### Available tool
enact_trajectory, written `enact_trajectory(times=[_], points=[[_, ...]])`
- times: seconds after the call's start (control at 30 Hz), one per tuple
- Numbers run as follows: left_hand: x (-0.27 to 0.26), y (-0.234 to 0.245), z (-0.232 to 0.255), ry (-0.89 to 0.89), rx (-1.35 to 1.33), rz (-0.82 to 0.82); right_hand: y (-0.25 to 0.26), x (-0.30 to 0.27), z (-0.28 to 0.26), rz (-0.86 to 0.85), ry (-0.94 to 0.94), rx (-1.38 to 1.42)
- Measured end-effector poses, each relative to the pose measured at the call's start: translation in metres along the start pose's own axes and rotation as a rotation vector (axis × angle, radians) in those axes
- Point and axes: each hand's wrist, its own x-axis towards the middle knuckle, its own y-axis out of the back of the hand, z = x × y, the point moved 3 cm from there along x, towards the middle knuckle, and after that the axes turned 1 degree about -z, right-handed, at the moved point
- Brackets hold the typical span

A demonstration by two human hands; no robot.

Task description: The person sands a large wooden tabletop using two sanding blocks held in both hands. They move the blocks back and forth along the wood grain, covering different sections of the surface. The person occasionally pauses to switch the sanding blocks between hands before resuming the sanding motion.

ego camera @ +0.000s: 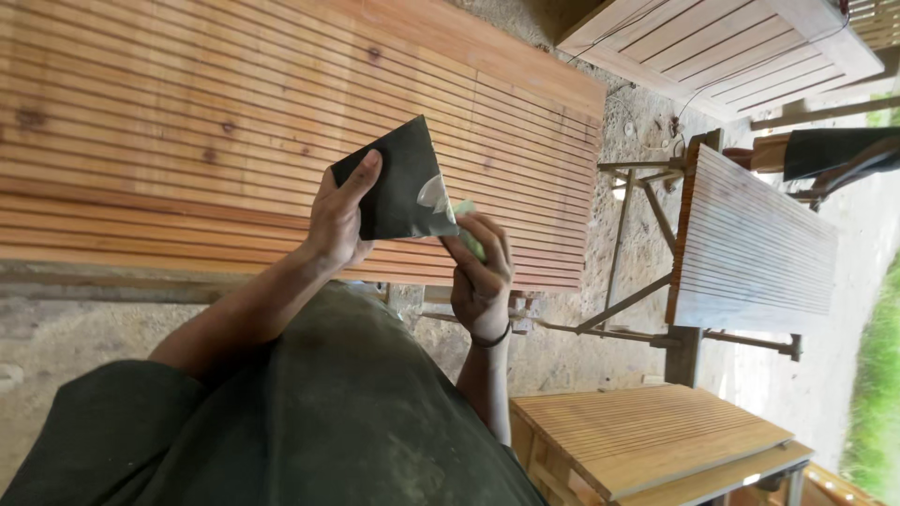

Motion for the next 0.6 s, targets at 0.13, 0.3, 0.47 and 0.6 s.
enact_trajectory(times=[0.13,0.3,0.47,0.6], points=[[0.013,0.001,0.009,0.008,0.252,-0.116,0.021,0.003,-0.002,0.051,-0.061,-0.017],[0.016,-0.003,0.020,-0.037,0.776,-0.178,0.046,0.000,-0.007,-0.046,0.038,-0.291],[0.028,-0.016,0.020,-0.059,0.849,-0.233,0.038,0.014,0.008,-0.130,0.037,-0.405],[0.031,-0.023,0.008,-0.020,0.916,-0.185,0.034,0.018,0.019,-0.186,-0.005,-0.367]])
